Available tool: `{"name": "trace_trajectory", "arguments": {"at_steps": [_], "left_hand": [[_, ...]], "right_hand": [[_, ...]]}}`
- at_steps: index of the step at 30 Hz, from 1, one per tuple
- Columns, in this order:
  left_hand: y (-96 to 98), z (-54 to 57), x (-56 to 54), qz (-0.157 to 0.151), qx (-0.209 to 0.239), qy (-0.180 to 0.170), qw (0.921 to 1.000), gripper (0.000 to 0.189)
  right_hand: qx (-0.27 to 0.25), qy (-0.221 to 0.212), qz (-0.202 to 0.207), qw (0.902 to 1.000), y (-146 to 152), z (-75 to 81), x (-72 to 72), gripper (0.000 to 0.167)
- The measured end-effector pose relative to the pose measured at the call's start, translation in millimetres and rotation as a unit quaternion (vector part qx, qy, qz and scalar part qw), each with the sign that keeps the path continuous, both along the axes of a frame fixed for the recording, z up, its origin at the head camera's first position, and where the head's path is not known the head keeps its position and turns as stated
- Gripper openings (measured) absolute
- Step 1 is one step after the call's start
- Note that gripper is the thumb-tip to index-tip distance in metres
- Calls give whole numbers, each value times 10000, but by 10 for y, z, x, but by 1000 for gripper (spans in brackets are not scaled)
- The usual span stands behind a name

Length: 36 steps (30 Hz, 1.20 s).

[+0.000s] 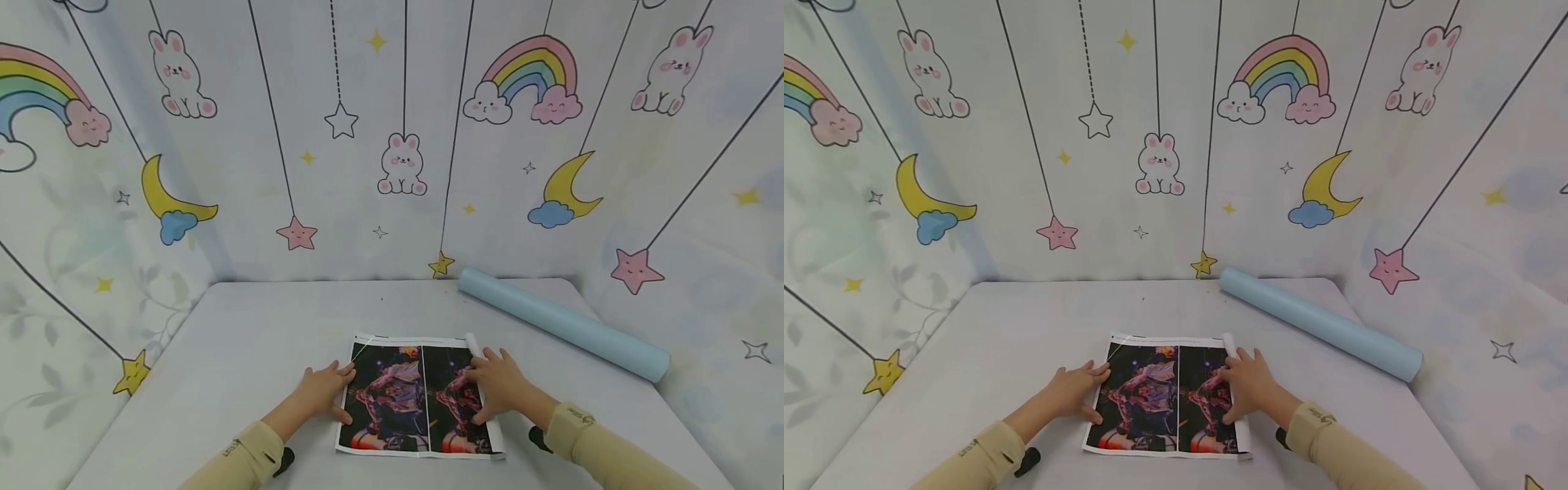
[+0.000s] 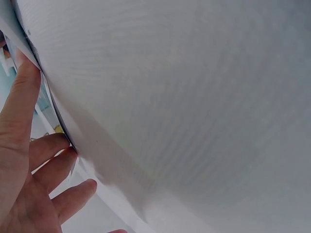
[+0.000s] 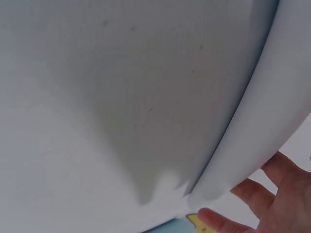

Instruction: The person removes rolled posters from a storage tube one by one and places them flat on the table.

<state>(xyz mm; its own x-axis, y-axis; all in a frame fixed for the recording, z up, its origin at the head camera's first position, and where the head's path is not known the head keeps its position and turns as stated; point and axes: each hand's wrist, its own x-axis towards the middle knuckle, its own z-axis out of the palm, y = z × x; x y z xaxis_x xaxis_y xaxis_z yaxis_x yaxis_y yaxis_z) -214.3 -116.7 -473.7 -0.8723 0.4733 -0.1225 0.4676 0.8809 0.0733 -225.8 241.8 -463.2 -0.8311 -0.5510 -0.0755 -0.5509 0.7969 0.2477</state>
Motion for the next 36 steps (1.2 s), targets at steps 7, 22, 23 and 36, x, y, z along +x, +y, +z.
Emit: {"name": "trace_trajectory", "arguments": {"at_steps": [7, 22, 23, 36], "left_hand": [[-12, -10, -7, 5, 64, -30, 10000, 93], [-42, 16, -47, 86, 85, -386, 9992, 100], [-44, 15, -48, 81, 61, -390, 9992, 101], [21, 32, -29, 178, -210, -328, 9991, 103]], "right_hand": [[-355, -93, -8, 9993, 150, 57, 29, 94], [-1074, -1318, -652, 9833, 523, -76, 20, 120], [-1131, -1375, -637, 9820, 538, -88, 20, 120], [-1259, -1534, -403, 9793, 642, -183, 24, 121]]}}
